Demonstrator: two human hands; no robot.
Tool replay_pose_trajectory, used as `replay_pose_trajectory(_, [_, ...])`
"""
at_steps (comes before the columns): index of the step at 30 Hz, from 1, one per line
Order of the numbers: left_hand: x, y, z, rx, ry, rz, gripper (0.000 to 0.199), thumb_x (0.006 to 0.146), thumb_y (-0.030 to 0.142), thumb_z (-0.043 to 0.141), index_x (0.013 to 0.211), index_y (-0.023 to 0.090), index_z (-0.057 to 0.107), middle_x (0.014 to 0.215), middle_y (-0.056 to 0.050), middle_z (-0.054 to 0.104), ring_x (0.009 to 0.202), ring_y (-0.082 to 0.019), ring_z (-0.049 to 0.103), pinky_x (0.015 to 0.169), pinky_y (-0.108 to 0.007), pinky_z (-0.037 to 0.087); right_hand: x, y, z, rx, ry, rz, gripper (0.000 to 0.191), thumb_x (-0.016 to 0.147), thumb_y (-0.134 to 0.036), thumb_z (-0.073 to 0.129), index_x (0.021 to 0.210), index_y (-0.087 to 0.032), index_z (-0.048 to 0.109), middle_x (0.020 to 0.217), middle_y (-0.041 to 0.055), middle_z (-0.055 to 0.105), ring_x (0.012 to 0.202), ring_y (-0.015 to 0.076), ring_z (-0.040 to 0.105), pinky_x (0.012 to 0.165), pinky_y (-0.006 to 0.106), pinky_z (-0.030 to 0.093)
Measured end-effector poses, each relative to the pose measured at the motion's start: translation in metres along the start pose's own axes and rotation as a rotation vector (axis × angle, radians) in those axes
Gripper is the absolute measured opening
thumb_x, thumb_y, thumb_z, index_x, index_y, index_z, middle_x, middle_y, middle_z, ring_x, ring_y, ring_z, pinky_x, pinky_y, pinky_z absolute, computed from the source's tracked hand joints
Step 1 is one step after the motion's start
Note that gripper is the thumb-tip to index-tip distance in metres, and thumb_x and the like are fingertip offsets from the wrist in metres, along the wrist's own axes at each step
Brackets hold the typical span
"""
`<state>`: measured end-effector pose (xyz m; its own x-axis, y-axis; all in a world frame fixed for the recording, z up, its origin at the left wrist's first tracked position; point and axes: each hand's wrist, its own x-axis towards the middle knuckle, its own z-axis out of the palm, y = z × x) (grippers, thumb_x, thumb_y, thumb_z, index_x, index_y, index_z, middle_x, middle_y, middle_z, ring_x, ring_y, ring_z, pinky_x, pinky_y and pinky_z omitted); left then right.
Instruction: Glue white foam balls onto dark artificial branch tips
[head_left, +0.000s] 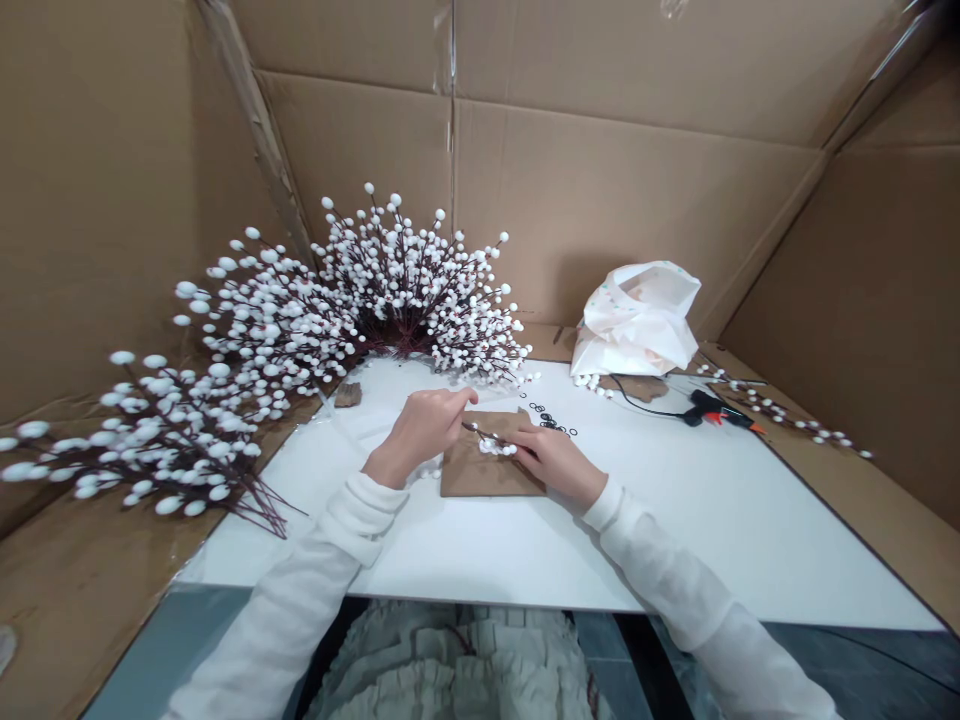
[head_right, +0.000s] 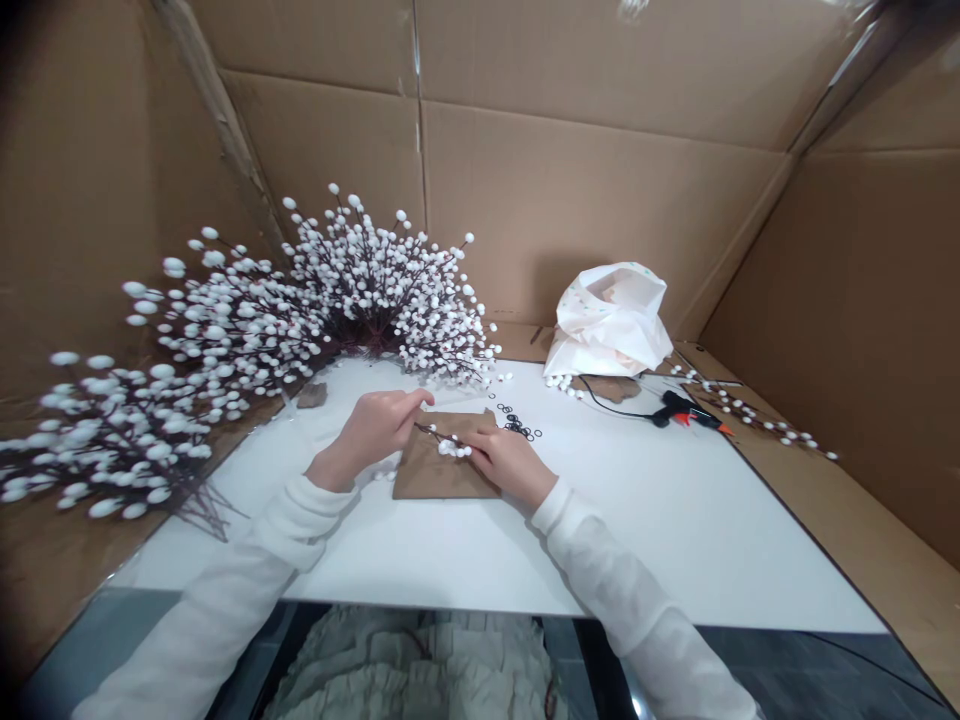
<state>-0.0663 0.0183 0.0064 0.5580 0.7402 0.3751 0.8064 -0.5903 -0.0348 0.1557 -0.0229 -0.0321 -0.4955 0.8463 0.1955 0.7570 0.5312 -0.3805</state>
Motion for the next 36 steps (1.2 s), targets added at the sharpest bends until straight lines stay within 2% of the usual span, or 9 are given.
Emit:
replay_pose_trajectory(4, [0.001,-0.001,0.002,-0.007,0.037,-0.003,0.029,0.086,0.016,0.036,0.103,0.025,0.057,0.078,0.000,0.067,0.074,-0.015,0.062,0.062,-0.027,0.036,-0.001,0.002,-0.003,0.041,0.010,0.017,0.033,0.091,-0.021,0.040,0.115,-0.024,0.063,0.095,0.0045,0.062,0.083,0.0153,0.057,0.072,0.025,0.038])
replay_pose_trajectory(7, [0.001,-0.002,0.003,-0.004,0.136,0.035,0.030,0.086,0.015,0.034,0.101,0.023,0.060,0.077,-0.002,0.065,0.074,-0.014,0.058,0.073,-0.030,0.038,-0.001,0.004,-0.006,0.128,0.041,0.038,0.033,0.090,-0.019,0.040,0.111,-0.022,0.065,0.094,0.0052,0.063,0.083,0.0155,0.057,0.074,0.025,0.040])
replay_pose_trajectory(11, [0.001,-0.004,0.000,-0.001,0.275,0.077,0.033,0.086,0.014,0.035,0.109,0.024,0.057,0.090,-0.002,0.067,0.084,-0.015,0.054,0.087,-0.036,0.033,0.001,0.007,-0.008,0.327,0.101,0.013,0.032,0.090,-0.020,0.039,0.106,-0.018,0.066,0.098,0.0065,0.065,0.086,0.0162,0.057,0.078,0.027,0.041])
replay_pose_trajectory(14, [0.000,-0.003,-0.003,-0.025,0.321,0.065,0.031,0.086,0.015,0.038,0.110,0.025,0.055,0.091,0.000,0.067,0.091,-0.016,0.051,0.094,-0.037,0.029,0.002,0.006,-0.009,0.510,0.101,0.024,0.030,0.092,-0.028,0.041,0.100,-0.015,0.067,0.096,0.0055,0.065,0.083,0.0154,0.056,0.077,0.027,0.041])
replay_pose_trajectory(19, [-0.001,-0.004,-0.007,-0.071,0.346,0.045,0.027,0.084,0.012,0.038,0.097,0.023,0.058,0.087,0.000,0.066,0.090,-0.016,0.049,0.093,-0.036,0.029,0.002,0.004,-0.013,0.805,0.020,0.190,0.043,0.089,-0.051,0.044,0.086,-0.012,0.064,0.073,0.0033,0.056,0.064,0.0109,0.048,0.060,0.023,0.041])
replay_pose_trajectory(22, [-0.001,-0.007,-0.009,-0.054,0.362,0.026,0.026,0.083,0.010,0.037,0.087,0.023,0.060,0.083,0.000,0.066,0.089,-0.016,0.048,0.091,-0.037,0.028,0.001,0.006,-0.014,0.947,0.031,0.285,0.050,0.086,-0.059,0.044,0.092,-0.013,0.063,0.084,0.0065,0.058,0.070,0.0138,0.055,0.056,0.024,0.045])
replay_pose_trajectory(24, [-0.001,-0.010,-0.010,-0.032,0.385,0.000,0.027,0.084,0.011,0.036,0.081,0.023,0.060,0.080,0.001,0.066,0.087,-0.016,0.047,0.089,-0.037,0.027,0.001,0.007,-0.014,0.968,0.080,0.315,0.053,0.085,-0.061,0.044,0.100,-0.014,0.064,0.099,0.0097,0.060,0.076,0.0157,0.058,0.055,0.024,0.047])
replay_pose_trajectory(26, [-0.001,-0.012,-0.011,-0.018,0.413,-0.027,0.027,0.084,0.012,0.036,0.079,0.023,0.060,0.079,0.001,0.066,0.087,-0.016,0.047,0.089,-0.037,0.027,0.001,0.009,-0.015,0.949,0.124,0.327,0.054,0.085,-0.060,0.044,0.104,-0.013,0.064,0.102,0.0107,0.061,0.075,0.0151,0.058,0.053,0.023,0.047])
replay_pose_trajectory(36, [-0.001,-0.024,-0.011,0.006,0.461,-0.113,0.023,0.081,0.009,0.040,0.073,0.023,0.056,0.071,0.002,0.062,0.083,-0.017,0.046,0.087,-0.036,0.025,0.002,0.010,-0.015,0.858,0.179,0.274,0.039,0.086,-0.047,0.047,0.103,-0.013,0.055,0.078,0.0031,0.055,0.060,0.0095,0.047,0.050,0.021,0.039])
